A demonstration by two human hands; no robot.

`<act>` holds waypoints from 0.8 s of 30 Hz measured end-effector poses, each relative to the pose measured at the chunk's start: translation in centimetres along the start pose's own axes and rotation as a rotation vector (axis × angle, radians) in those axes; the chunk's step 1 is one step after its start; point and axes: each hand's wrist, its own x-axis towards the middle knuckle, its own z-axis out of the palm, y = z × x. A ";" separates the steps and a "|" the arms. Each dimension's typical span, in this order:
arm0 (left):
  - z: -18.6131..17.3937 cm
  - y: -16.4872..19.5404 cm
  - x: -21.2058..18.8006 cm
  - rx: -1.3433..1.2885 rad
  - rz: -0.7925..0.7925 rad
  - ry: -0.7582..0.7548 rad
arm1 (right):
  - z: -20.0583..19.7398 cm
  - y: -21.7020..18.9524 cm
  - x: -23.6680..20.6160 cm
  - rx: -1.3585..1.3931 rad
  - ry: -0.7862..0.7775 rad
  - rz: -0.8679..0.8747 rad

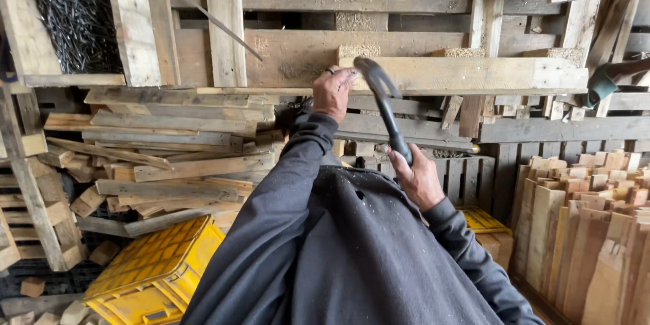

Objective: The person uses a hammer to drive nails into wooden planks and small blocks, assembling them into a pallet structure. The person repeatedly picks up planks and blocks, positions them, and hammers nails to secure the pieces together.

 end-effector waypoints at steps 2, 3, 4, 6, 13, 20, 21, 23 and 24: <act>-0.6 0.0 0.1 0.070 -0.105 -0.059 | -0.7 -1.2 -0.2 0.274 -0.057 0.105; -1.2 -0.1 0.2 0.086 -0.194 -0.142 | -1.2 -1.8 -0.6 0.408 -0.086 0.150; -2.1 -0.2 0.3 0.104 -0.284 -0.225 | -1.6 -2.4 -1.1 0.449 -0.025 0.070; -3.9 -0.6 0.7 0.102 -0.227 -0.290 | -2.6 -3.5 -2.4 0.520 0.090 -0.077; -5.5 -2.4 4.6 0.404 -0.223 -0.689 | -2.1 -3.4 0.0 0.521 0.073 -0.696; -4.2 -2.9 5.5 0.424 -0.285 -0.611 | -4.1 -2.6 0.9 0.410 0.024 -0.159; -4.1 -3.0 5.4 0.391 -0.276 -0.621 | -5.5 -3.1 0.8 0.410 0.094 -0.322; -4.1 -3.1 5.3 0.352 -0.241 -0.622 | -7.7 -4.0 1.4 0.579 0.071 -0.767; -4.2 -3.1 5.3 0.354 -0.235 -0.623 | -8.2 -4.1 1.6 0.740 -0.023 -1.027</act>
